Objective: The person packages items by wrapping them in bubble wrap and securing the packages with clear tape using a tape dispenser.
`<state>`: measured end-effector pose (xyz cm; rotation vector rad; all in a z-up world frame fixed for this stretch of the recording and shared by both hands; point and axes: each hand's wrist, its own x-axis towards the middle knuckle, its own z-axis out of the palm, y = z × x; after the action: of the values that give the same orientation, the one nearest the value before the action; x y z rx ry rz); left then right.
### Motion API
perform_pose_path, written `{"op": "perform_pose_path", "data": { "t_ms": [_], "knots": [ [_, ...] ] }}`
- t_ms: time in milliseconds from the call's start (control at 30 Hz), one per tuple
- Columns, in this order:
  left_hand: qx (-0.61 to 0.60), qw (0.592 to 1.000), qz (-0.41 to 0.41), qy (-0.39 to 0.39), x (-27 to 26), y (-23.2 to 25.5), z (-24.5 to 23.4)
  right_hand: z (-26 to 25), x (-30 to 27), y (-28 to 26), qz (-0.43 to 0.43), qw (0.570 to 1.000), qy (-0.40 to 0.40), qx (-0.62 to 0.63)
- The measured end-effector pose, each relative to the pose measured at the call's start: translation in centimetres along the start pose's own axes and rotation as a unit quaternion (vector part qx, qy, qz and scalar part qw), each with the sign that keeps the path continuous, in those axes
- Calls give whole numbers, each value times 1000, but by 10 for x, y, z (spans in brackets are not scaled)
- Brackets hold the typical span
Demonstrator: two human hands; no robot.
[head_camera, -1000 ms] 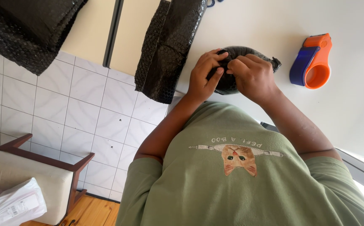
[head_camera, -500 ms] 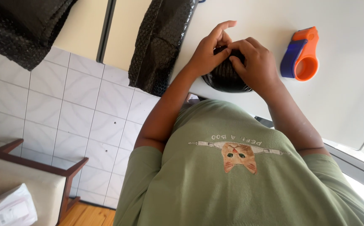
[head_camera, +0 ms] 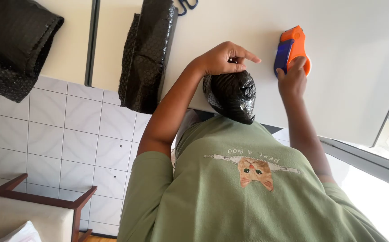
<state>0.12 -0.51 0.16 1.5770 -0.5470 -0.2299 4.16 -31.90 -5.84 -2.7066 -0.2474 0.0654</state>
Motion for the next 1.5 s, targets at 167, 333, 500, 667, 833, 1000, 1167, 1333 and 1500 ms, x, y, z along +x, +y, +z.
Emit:
{"op": "perform_pose_path", "data": {
  "t_ms": [167, 333, 500, 667, 833, 1000, 1167, 1333, 1500],
  "knots": [
    [-41, 997, -45, -48, 16, 7, 14, 6, 3, 34, -40, 998, 21, -51],
    [-79, 990, -101, -59, 29, 4, 26, -42, 18, 85, -57, 962, 9, 269],
    [-23, 995, -57, -77, 32, 1, 37, -157, 2, 6, -195, 827, -126, 512],
    [-17, 991, -113, -76, 31, -43, 44, -184, 11, -67, -378, 820, -265, 337],
    [-100, 975, -198, -26, 40, -54, 50, -189, 17, -115, -491, 817, -247, 177],
    [-187, 974, -102, -80, 28, -39, 47, -200, 7, -139, -387, 850, -357, -3],
    [-253, 952, -156, -69, 28, -34, 55, -195, 24, -79, -379, 843, -380, 16],
    [-165, 977, -104, -83, 18, -26, 53, -188, 45, 12, -378, 845, -373, 56],
    [-139, 982, -90, -90, 21, -7, 51, -178, 59, 93, -365, 873, -306, 106]
  ]
}}
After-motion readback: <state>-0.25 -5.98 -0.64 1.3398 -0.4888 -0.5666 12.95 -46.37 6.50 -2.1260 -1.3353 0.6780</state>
